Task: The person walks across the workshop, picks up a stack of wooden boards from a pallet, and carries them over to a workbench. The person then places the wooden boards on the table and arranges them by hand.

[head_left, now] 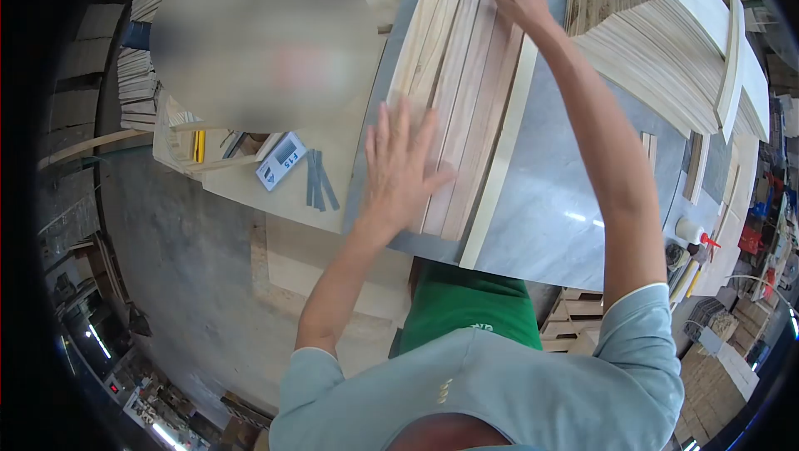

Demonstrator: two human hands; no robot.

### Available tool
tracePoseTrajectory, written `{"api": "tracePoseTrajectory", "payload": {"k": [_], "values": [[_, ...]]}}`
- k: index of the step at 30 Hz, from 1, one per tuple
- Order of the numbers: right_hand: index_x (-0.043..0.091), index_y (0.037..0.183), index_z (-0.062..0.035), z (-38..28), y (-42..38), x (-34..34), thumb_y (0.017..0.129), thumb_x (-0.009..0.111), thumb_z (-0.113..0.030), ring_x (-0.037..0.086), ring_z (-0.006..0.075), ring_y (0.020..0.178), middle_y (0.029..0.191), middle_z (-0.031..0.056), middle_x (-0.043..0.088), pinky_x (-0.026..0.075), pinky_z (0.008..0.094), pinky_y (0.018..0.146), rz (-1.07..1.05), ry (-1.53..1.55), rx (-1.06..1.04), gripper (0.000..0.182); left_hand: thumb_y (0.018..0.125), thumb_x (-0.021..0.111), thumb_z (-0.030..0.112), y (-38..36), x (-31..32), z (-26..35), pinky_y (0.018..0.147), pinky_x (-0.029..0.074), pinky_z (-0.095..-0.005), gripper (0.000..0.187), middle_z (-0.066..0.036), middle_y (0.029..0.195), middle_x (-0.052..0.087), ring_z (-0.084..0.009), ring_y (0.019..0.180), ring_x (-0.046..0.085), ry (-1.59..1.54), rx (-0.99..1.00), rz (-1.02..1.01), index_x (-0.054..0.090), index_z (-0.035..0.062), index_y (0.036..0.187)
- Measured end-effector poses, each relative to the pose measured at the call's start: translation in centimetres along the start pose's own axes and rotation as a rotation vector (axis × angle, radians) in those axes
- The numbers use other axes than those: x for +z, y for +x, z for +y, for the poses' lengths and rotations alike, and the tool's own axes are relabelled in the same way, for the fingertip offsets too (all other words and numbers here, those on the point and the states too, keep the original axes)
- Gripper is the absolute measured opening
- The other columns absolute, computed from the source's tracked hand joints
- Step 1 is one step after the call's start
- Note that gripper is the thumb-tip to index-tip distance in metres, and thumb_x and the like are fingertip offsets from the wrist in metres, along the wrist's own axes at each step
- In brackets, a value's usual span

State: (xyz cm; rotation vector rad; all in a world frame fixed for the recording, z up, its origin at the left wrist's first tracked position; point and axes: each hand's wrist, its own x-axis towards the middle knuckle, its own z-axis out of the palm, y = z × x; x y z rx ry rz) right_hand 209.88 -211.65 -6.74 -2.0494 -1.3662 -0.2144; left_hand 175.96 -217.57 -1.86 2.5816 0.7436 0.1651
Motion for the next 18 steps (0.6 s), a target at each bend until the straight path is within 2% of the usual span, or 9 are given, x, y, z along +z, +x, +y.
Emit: {"api": "tracePoseTrajectory", "payload": {"k": [1,4,7,8,11,12,15,16,18], "values": [[0.051,0.127,-0.0107,1.4,1.5,1.5,0.082,0.056,-0.016,0.043,0.0416,0.121,0.129,0.0246,0.048,0.035,0.0414,0.104,0.004,-0.045,-0.055,0.045,0.074,0.07,0.039,-0.1,0.3,-0.1,0.108,0.016,-0.0559,0.083,-0.021,0.15,0.016,-0.0433,0.137,0.012,0.017,0.013,0.007,0.033,0.0104,0.142],[0.053,0.123,-0.0072,4.2,4.2,4.6,0.086,0.044,-0.016,0.055,0.0411,0.106,0.109,0.0265,0.06,0.042,0.0439,0.095,-0.224,-0.189,-0.046,0.039,0.071,0.07,0.047,-0.5,1.1,-0.5,0.107,0.016,-0.0576,0.085,-0.02,0.15,0.018,-0.0424,0.137,0.013,0.048,0.032,0.026,0.036,0.0108,0.141],[0.058,0.115,-0.0024,0.4,5.3,1.7,0.087,0.041,-0.017,0.057,0.042,0.101,0.1,0.0296,0.061,0.044,0.0478,0.087,-0.491,-0.047,0.164,0.036,0.069,0.069,0.05,-0.7,1.7,-0.7,0.106,0.017,-0.0579,0.087,-0.019,0.149,0.02,-0.0422,0.137,0.015,0.034,0.034,0.061,0.037,0.0101,0.14],[0.06,0.113,-0.0006,0.3,5.6,2.0,0.087,0.043,-0.013,0.063,0.0366,0.085,0.089,0.0276,0.063,0.049,0.045,0.072,-0.424,-0.036,0.073,0.033,0.069,0.069,0.05,-0.6,1.8,-0.8,0.106,0.017,-0.058,0.088,-0.019,0.149,0.021,-0.0422,0.137,0.015,0.015,0.028,0.073,0.037,0.0096,0.14],[0.06,0.115,-0.0007,0.1,6.0,1.1,0.081,0.049,-0.008,0.063,0.0254,0.068,0.08,0.0197,0.064,0.05,0.0383,0.06,-0.525,0.193,0.412,0.037,0.068,0.067,0.053,-0.6,1.9,-0.9,0.106,0.018,-0.0588,0.088,-0.02,0.148,0.022,-0.0429,0.136,0.017,-0.008,0.028,0.1,0.038,0.0073,0.138],[0.059,0.117,-0.0001,1.7,5.9,1.3,0.073,0.052,-0.005,0.058,0.0171,0.059,0.074,0.0113,0.062,0.047,0.0327,0.052,-0.521,0.223,0.308,0.045,0.068,0.067,0.054,-0.6,1.9,-0.9,0.106,0.018,-0.0591,0.088,-0.021,0.148,0.022,-0.0434,0.136,0.017,-0.011,0.033,0.107,0.039,0.0063,0.138],[0.06,0.115,0.0002,4.1,5.9,1.9,0.068,0.052,-0.006,0.058,0.0174,0.06,0.074,0.0095,0.062,0.047,0.0316,0.053,-0.542,0.445,0.389,0.047,0.069,0.066,0.055,-0.6,2.0,-1.0,0.106,0.018,-0.0588,0.086,-0.021,0.148,0.022,-0.0424,0.137,0.016,-0.011,0.022,0.111,0.04,0.0096,0.137],[0.062,0.112,0.0,4.6,5.9,2.0,0.069,0.052,-0.006,0.057,0.0173,0.061,0.074,0.0094,0.062,0.046,0.0295,0.053,-0.527,0.463,0.345,0.045,0.07,0.065,0.055,-0.6,2.0,-0.9,0.106,0.018,-0.0589,0.084,-0.02,0.148,0.022,-0.0422,0.137,0.016,0.002,0.018,0.104,0.041,0.0113,0.137],[0.059,0.116,0.0005,5.2,5.6,2.5,0.072,0.053,-0.009,0.058,0.0179,0.062,0.073,0.0094,0.061,0.047,0.031,0.056,-0.488,0.378,0.278,0.045,0.071,0.065,0.054,-0.4,2.0,-0.8,0.106,0.018,-0.0591,0.08,-0.02,0.148,0.023,-0.0416,0.137,0.015,0.032,0.015,0.094,0.042,0.0148,0.137]]}}
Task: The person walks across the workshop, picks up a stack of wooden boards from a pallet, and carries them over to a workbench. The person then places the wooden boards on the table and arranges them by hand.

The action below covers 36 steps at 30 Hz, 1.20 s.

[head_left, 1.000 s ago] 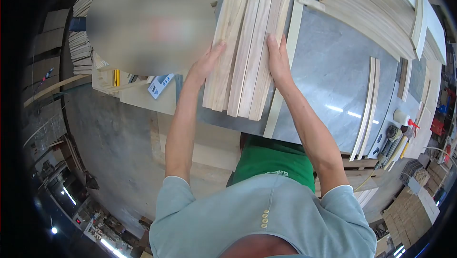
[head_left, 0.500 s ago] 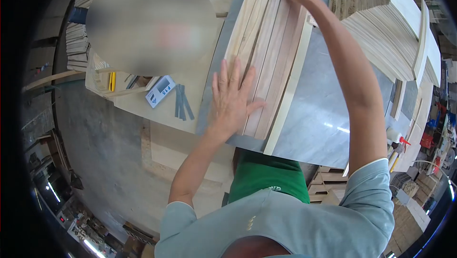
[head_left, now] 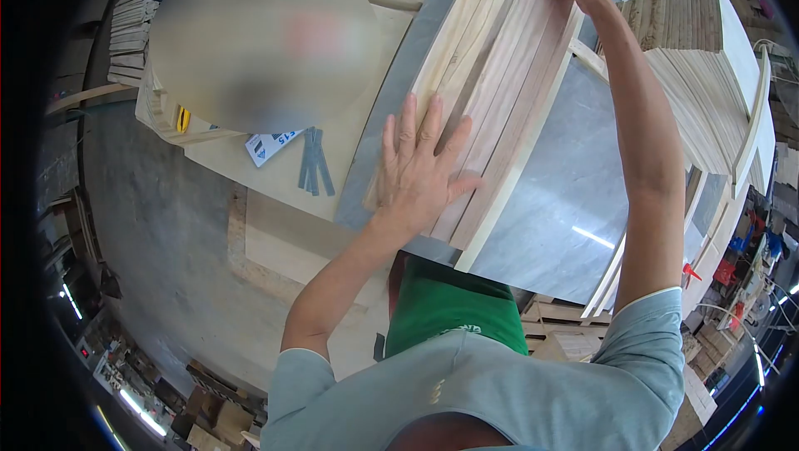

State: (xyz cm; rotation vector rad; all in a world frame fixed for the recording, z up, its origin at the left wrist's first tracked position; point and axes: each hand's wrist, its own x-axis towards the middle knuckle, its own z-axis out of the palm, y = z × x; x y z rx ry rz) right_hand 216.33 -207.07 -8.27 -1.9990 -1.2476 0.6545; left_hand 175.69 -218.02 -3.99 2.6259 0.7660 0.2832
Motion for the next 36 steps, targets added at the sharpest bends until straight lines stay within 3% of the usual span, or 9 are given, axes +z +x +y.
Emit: {"api": "tracePoseTrajectory", "payload": {"k": [4,7,9,15,17,20,25,32,36], "values": [[0.051,0.124,0.002,-2.4,-2.0,0.3,0.079,0.057,-0.017,0.06,0.0205,0.078,0.086,0.0122,0.064,0.05,0.0346,0.067,0.029,0.014,0.181,0.049,0.074,0.064,0.052,0.2,-0.1,0.2,0.105,0.019,-0.0593,0.074,-0.017,0.149,0.023,-0.0414,0.137,0.016,0.044,-0.012,-0.012,0.044,0.0182,0.136],[0.047,0.127,0.0014,2.1,-2.1,0.3,0.084,0.058,-0.028,0.058,0.0231,0.096,0.104,0.0139,0.063,0.048,0.0382,0.08,0.62,-0.37,-0.272,0.053,0.073,0.066,0.05,0.0,-0.3,0.4,0.105,0.021,-0.0581,0.074,-0.016,0.149,0.024,-0.041,0.135,0.019,0.041,-0.011,-0.008,0.045,0.0167,0.136],[0.039,0.132,0.0072,-6.3,-10.7,0.4,0.088,0.057,-0.033,0.048,0.0311,0.119,0.132,0.0216,0.048,0.036,0.0373,0.099,0.573,0.055,-0.06,0.063,0.073,0.067,0.049,0.2,-0.5,0.5,0.105,0.021,-0.0573,0.074,-0.017,0.149,0.024,-0.0409,0.135,0.02,0.033,-0.011,-0.015,0.045,0.0162,0.136],[0.04,0.134,0.0033,-6.3,-20.5,7.1,0.091,0.051,-0.043,0.051,0.0195,0.094,0.124,0.0172,0.051,0.04,0.0307,0.09,0.425,0.604,0.476,0.064,0.078,0.068,0.04,4.3,-2.3,-2.9,0.107,0.027,-0.044,0.078,-0.023,0.144,0.029,-0.0376,0.132,0.03,-0.188,-0.088,0.074,0.035,0.005,0.14],[0.036,0.136,0.0031,-6.4,-21.6,8.2,0.092,0.049,-0.045,0.051,0.0214,0.109,0.13,0.0179,0.048,0.037,0.0305,0.096,0.287,0.765,0.539,0.067,0.084,0.064,0.04,7.9,-1.0,-6.0,0.104,0.032,-0.0376,0.075,-0.019,0.141,0.035,-0.0292,0.127,0.039,-0.624,-0.237,-0.03,0.033,0.0011,0.14],[0.023,0.138,0.0115,-4.6,-22.6,10.9,0.088,0.052,-0.05,0.044,0.0332,0.125,0.132,0.0279,0.044,0.036,0.035,0.101,0.389,0.821,0.413,0.085,0.089,0.061,0.034,11.2,1.5,-10.6,0.095,0.042,-0.0296,0.063,-0.01,0.133,0.046,-0.0161,0.115,0.051,-1.309,-0.64,-0.326,0.036,0.0015,0.138],[0.016,0.141,0.0094,-5.3,-23.6,13.3,0.088,0.045,-0.055,0.021,0.0368,0.138,0.145,0.0304,0.021,0.016,0.0388,0.112,0.448,0.797,0.427,0.089,0.094,0.052,0.038,11.1,1.4,-9.9,0.09,0.048,-0.0322,0.053,-0.01,0.124,0.055,-0.0184,0.106,0.057,-1.268,-0.689,-0.394,0.042,0.0027,0.132],[0.011,0.142,0.0101,-5.6,-23.7,12.4,0.089,0.041,-0.054,0.011,0.0368,0.14,0.148,0.0298,0.012,0.01,0.0393,0.113,0.367,0.857,0.439,0.088,0.092,0.039,0.057,11.7,0.8,-7.5,0.09,0.048,-0.0349,0.068,-0.012,0.124,0.055,-0.0208,0.109,0.057,-1.137,-0.783,-0.372,0.04,0.0028,0.134],[0.01,0.141,0.011,-4.0,-25.1,10.5,0.091,0.036,-0.055,0.007,0.0366,0.141,0.148,0.0299,0.009,0.008,0.0384,0.114,0.453,1.031,0.325,0.087,0.088,0.033,0.067,11.8,0.5,-9.3,0.091,0.047,-0.0351,0.081,-0.013,0.125,0.054,-0.0212,0.109,0.056,-1.511,-0.683,-0.329,0.038,0.0016,0.136]]}}
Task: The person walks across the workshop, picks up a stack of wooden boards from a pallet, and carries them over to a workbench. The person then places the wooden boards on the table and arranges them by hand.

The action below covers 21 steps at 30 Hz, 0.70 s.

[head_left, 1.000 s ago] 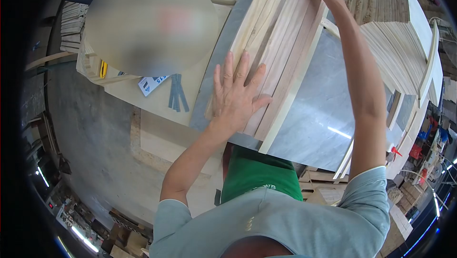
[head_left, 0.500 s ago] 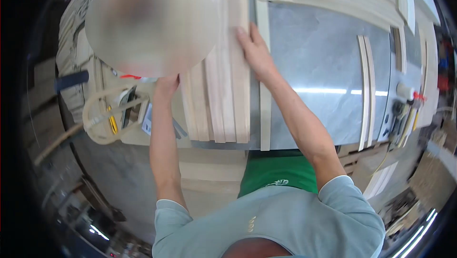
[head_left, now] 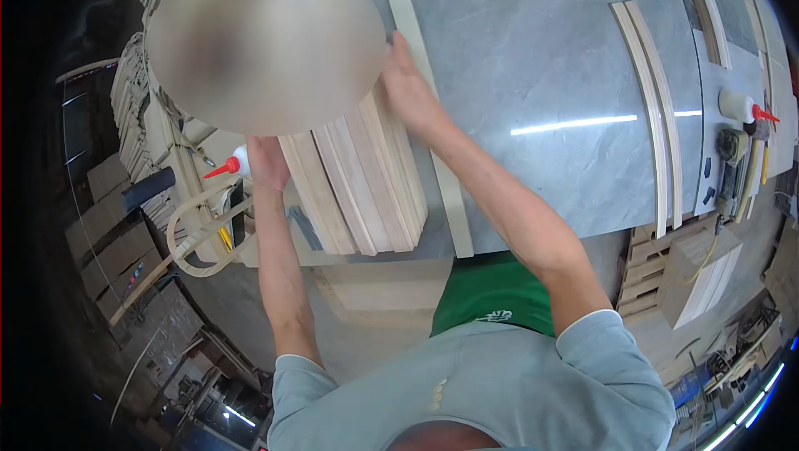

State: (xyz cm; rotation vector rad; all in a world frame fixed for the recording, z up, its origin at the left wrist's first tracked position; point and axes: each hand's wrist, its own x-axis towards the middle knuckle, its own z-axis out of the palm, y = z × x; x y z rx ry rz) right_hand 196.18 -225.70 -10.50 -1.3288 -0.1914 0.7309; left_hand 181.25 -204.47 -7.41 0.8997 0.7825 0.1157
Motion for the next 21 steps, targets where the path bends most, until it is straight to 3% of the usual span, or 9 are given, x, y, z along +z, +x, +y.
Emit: {"api": "tracePoseTrajectory", "payload": {"k": [5,8,10,11,13,14,19,21], "values": [[0.01,0.141,0.0115,2.3,0.6,2.7,0.094,0.028,-0.057,0.007,0.0339,0.141,0.149,0.0292,0.01,0.009,0.0341,0.114,-0.025,-0.271,-0.083,0.085,0.085,0.029,0.073,1.0,0.3,-2.1,0.101,0.038,-0.0354,0.092,-0.014,0.133,0.047,-0.0238,0.121,0.047,0.093,0.036,0.02,0.032,-0.0014,0.139],[0.01,0.142,0.0102,2.1,0.9,1.6,0.095,0.025,-0.057,0.008,0.031,0.141,0.15,0.0252,0.011,0.009,0.0327,0.114,-0.104,-0.209,-0.061,0.083,0.085,0.028,0.073,3.2,-5.3,-1.8,0.104,0.034,-0.0348,0.092,-0.014,0.134,0.046,-0.0233,0.124,0.043,-0.246,-0.19,-0.502,0.033,-0.0025,0.138],[0.008,0.143,0.0075,1.2,2.1,0.7,0.096,0.022,-0.057,0.006,0.0264,0.142,0.153,0.0179,0.009,0.007,0.0314,0.114,-0.161,-0.115,-0.033,0.081,0.086,0.027,0.072,2.7,-3.3,-1.1,0.101,0.037,-0.0336,0.09,-0.012,0.13,0.05,-0.0212,0.12,0.047,-0.019,-0.077,-0.225,0.037,-0.0026,0.136],[0.009,0.143,0.0082,0.4,2.9,0.2,0.096,0.022,-0.056,0.007,0.0272,0.142,0.152,0.0198,0.01,0.007,0.0314,0.114,-0.134,-0.14,-0.036,0.08,0.087,0.026,0.072,2.4,-2.2,-0.7,0.099,0.039,-0.033,0.089,-0.012,0.128,0.052,-0.0202,0.118,0.049,0.089,-0.022,-0.078,0.039,-0.0026,0.134],[0.01,0.142,0.0097,-1.3,4.5,-0.2,0.096,0.022,-0.054,0.008,0.0289,0.142,0.15,0.0237,0.013,0.008,0.0314,0.114,-0.081,-0.188,-0.042,0.079,0.088,0.024,0.07,3.4,-0.6,1.0,0.099,0.038,-0.0322,0.087,-0.011,0.128,0.052,-0.0191,0.117,0.049,-0.093,0.149,-0.024,0.04,-0.0024,0.134],[0.009,0.142,0.0095,-1.3,5.1,0.2,0.096,0.022,-0.054,0.008,0.0284,0.142,0.151,0.0231,0.012,0.008,0.0313,0.114,-0.08,-0.184,-0.068,0.079,0.089,0.023,0.069,4.3,-0.1,1.4,0.099,0.038,-0.0318,0.086,-0.01,0.128,0.052,-0.0185,0.116,0.05,-0.186,0.231,0.002,0.04,-0.0024,0.134],[0.006,0.143,0.0083,1.0,6.9,2.3,0.097,0.022,-0.053,0.004,0.0257,0.142,0.152,0.0197,0.006,0.006,0.0307,0.114,-0.067,-0.157,-0.148,0.079,0.091,0.019,0.067,6.6,0.5,0.5,0.106,0.029,-0.0315,0.085,-0.01,0.135,0.046,-0.0192,0.123,0.043,0.077,0.121,-0.128,0.035,-0.0022,0.138],[0.004,0.144,0.0066,1.4,7.0,1.6,0.097,0.022,-0.053,0.003,0.0252,0.142,0.153,0.0182,0.004,0.007,0.0309,0.114,-0.163,-0.087,-0.092,0.078,0.091,0.019,0.066,6.7,-0.1,0.6,0.107,0.027,-0.0313,0.084,-0.01,0.137,0.045,-0.019,0.124,0.042,0.125,0.097,-0.163,0.034,-0.0021,0.139]]}}
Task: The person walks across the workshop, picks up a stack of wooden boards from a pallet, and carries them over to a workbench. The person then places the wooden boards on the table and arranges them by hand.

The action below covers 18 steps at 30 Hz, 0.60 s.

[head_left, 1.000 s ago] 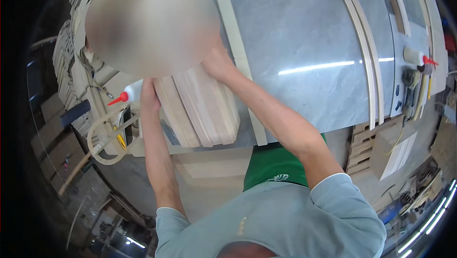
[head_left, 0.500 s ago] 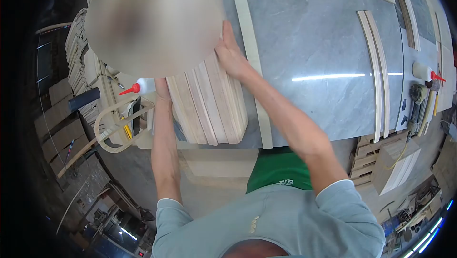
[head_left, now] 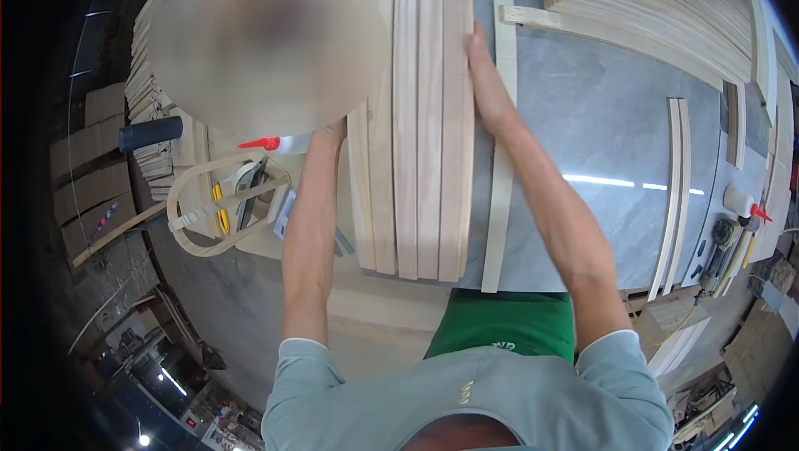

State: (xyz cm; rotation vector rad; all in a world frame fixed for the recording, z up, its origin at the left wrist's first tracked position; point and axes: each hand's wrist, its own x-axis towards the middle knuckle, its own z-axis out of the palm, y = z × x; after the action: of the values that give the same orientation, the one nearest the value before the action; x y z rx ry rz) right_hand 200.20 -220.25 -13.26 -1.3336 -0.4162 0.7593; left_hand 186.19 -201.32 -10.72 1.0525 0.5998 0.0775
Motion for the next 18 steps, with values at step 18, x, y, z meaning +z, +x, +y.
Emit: {"api": "tracePoseTrajectory", "payload": {"k": [18], "values": [[0.014,0.145,0.0005,-1.8,-7.1,1.6,0.097,0.018,-0.053,0.014,0.0243,0.139,0.151,0.0141,0.017,0.011,0.0329,0.113,0.064,0.013,0.244,0.072,0.094,0.019,0.061,-8.3,0.7,-6.1,0.109,0.023,-0.032,0.077,-0.01,0.141,0.04,-0.0204,0.129,0.036,0.058,0.068,0.22,0.034,0.0003,0.139]]}}
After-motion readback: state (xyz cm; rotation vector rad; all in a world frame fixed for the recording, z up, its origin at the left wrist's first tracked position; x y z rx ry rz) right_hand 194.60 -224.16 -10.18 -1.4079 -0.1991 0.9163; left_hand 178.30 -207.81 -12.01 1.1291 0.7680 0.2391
